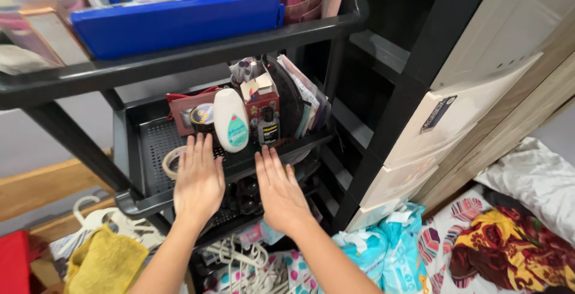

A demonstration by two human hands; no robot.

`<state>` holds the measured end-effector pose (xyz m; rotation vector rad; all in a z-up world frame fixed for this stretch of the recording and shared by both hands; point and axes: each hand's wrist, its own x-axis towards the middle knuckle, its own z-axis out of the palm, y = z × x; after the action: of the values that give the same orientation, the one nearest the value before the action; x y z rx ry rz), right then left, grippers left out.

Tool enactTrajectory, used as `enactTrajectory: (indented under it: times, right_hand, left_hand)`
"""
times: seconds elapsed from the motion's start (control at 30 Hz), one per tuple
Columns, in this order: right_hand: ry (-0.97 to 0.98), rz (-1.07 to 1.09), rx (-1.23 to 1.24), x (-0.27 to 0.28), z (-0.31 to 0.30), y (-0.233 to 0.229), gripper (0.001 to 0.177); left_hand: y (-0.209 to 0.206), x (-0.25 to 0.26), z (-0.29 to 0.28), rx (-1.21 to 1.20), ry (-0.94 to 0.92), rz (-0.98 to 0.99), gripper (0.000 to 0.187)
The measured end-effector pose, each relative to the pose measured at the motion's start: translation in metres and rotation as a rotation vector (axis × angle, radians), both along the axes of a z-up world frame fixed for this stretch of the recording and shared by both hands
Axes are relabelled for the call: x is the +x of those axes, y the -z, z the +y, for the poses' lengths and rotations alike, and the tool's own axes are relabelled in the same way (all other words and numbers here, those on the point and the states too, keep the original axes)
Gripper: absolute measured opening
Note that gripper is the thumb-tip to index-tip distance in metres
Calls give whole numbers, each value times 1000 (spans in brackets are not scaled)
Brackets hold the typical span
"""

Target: The person repeatedly picks up various small items from a cluttered bed and places them onto a black rolling cart. Items handled include a red pouch, bottles, a box, a yellow pouch, a black pouch, and a face mask. The person moves between the bed and the cart multiple times to transfer these objects.

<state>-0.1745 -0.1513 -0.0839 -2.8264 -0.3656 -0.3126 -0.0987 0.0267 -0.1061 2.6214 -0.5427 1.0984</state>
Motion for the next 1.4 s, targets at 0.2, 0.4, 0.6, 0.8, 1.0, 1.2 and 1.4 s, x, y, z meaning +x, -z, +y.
enactTrajectory:
  times: [0.2, 0.4, 0.6, 0.8, 1.0, 1.2, 1.4]
  right_hand:
    - [8, -105, 26, 2, 4, 16, 102]
    - [19, -326, 19, 6, 10, 32, 100]
    - [40, -364, 27, 2, 16, 37, 99]
    - [94, -357, -44, 2, 24, 36, 101]
    - [137, -337, -93, 4, 26, 40, 99]
    - [195, -310, -147, 8, 29, 42, 95]
    - [260, -174, -208, 9, 32, 33, 101]
  left_hand:
    - [-1, -6, 0, -28, -9, -56, 51]
    - [7, -2, -3, -23, -29, -93, 52]
    - [10, 0, -2, -41, 6, -128, 52]
    - [10, 0, -4, -76, 20, -143, 52]
    - [19, 5, -5, -113, 50, -140, 53]
    - [20, 11, -11, -154, 31, -115, 52]
    - [26, 16, -13, -194, 73, -86, 53]
